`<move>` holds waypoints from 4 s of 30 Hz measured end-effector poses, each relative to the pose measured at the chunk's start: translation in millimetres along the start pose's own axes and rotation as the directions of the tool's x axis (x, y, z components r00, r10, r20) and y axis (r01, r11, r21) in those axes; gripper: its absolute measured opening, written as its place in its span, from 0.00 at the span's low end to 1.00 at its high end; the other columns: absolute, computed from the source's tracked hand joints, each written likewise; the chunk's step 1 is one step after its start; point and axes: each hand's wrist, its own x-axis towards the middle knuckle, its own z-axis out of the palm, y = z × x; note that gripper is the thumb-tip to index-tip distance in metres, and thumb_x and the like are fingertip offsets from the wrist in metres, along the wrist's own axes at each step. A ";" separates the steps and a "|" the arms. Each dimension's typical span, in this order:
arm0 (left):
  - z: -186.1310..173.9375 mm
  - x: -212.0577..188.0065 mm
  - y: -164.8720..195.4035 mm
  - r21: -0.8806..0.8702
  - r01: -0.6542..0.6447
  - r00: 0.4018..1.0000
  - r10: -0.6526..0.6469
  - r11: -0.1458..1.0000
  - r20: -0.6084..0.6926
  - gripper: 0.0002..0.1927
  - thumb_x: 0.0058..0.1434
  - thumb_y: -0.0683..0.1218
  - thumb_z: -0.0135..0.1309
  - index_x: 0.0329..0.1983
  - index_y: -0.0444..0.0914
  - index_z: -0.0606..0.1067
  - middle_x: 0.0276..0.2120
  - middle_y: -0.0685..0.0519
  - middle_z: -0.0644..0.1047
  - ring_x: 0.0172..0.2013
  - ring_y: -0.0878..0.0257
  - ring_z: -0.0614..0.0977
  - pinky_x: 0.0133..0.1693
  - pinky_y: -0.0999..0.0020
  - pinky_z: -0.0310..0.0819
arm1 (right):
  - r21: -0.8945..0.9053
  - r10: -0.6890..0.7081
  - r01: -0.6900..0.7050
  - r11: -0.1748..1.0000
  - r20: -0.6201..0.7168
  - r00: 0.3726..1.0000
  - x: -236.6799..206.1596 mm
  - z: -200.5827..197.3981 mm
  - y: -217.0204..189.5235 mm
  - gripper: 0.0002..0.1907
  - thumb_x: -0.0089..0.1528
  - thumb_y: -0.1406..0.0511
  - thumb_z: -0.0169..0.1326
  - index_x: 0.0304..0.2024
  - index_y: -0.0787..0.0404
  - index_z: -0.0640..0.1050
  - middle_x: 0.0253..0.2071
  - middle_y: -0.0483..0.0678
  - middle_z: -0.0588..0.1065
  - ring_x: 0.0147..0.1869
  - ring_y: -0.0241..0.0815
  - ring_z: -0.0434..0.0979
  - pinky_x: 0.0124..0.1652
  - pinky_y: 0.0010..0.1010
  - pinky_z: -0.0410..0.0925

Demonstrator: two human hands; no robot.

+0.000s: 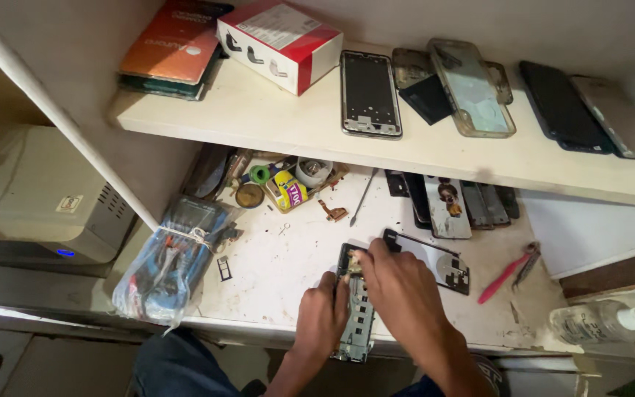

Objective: The person uses a screwdriver to adjust internal components of a disassembled mobile phone. They repeatedly probe and reposition a ribbon cable and other parts near the top of the phone's chassis. The phone remains open on the workbench throughout the clip.

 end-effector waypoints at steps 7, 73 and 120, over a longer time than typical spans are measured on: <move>1.2 4.2 -0.2 0.051 -0.031 1.000 0.031 0.998 -0.002 0.14 0.70 0.46 0.47 0.33 0.31 0.70 0.15 0.38 0.73 0.15 0.43 0.77 0.19 0.52 0.68 | 0.102 -0.263 0.265 0.959 -0.031 0.964 2.8 -13.7 8.5 0.13 0.63 0.64 0.52 0.46 0.66 0.69 0.30 0.62 0.76 0.35 0.64 0.77 0.35 0.54 0.69; -5.0 0.3 4.7 -0.005 -0.081 0.997 0.081 0.997 -0.011 0.16 0.70 0.47 0.48 0.31 0.30 0.71 0.12 0.40 0.71 0.12 0.48 0.74 0.16 0.54 0.63 | 0.089 -0.321 0.334 0.938 -0.134 0.938 -2.0 3.7 29.0 0.10 0.62 0.65 0.56 0.45 0.61 0.75 0.34 0.54 0.78 0.31 0.48 0.81 0.30 0.38 0.73; -6.5 -1.1 6.3 -0.060 0.024 0.999 -0.021 0.998 0.050 0.15 0.71 0.48 0.46 0.32 0.32 0.70 0.12 0.40 0.72 0.13 0.45 0.75 0.18 0.52 0.63 | 0.303 -0.275 0.356 0.884 -0.278 0.920 -9.1 5.7 32.5 0.06 0.62 0.72 0.56 0.38 0.64 0.71 0.28 0.55 0.75 0.26 0.48 0.77 0.27 0.36 0.69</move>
